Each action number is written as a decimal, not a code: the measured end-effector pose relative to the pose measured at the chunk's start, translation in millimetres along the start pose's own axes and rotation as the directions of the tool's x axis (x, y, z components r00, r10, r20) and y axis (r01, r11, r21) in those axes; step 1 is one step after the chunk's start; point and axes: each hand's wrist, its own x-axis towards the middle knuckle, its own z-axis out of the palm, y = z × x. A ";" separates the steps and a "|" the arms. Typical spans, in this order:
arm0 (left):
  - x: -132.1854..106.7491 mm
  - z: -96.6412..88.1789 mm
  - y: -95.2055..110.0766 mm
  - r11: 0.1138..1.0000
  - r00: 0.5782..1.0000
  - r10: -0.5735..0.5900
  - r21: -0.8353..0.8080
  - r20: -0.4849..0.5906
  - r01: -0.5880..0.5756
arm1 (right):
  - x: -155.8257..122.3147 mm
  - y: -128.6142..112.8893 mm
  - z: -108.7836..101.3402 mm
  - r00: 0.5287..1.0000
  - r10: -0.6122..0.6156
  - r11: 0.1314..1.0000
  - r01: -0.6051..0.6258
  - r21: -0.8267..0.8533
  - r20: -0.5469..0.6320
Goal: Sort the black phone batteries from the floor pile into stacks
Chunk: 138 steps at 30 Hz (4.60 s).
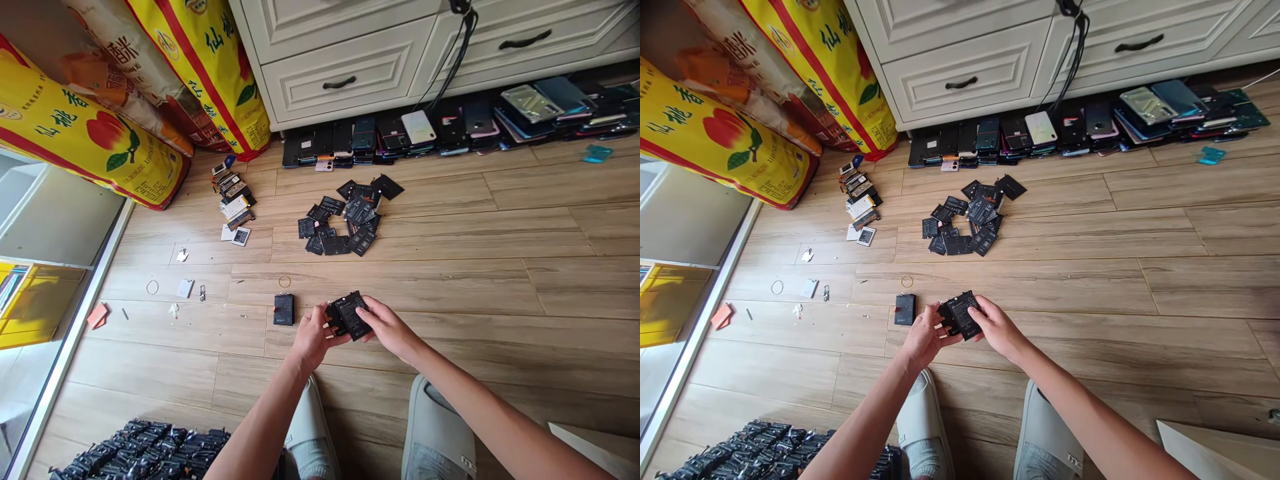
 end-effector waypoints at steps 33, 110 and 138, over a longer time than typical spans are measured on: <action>9.9 -2.0 -15.0 0.987 0.987 0.158 0.016 0.026 -0.159 | 6.2 5.2 -3.4 0.994 -0.102 0.990 0.098 -0.098 -0.036; 44.6 -88.4 34.0 0.042 0.736 0.634 0.961 -0.236 0.272 | 21.7 27.2 -17.6 0.971 0.189 0.979 -0.198 -0.045 -0.146; 58.8 -77.6 40.1 -0.092 0.795 0.545 0.923 -0.267 0.373 | 178.2 0.9 -91.2 0.689 -0.131 0.970 -0.061 -0.237 -0.712</action>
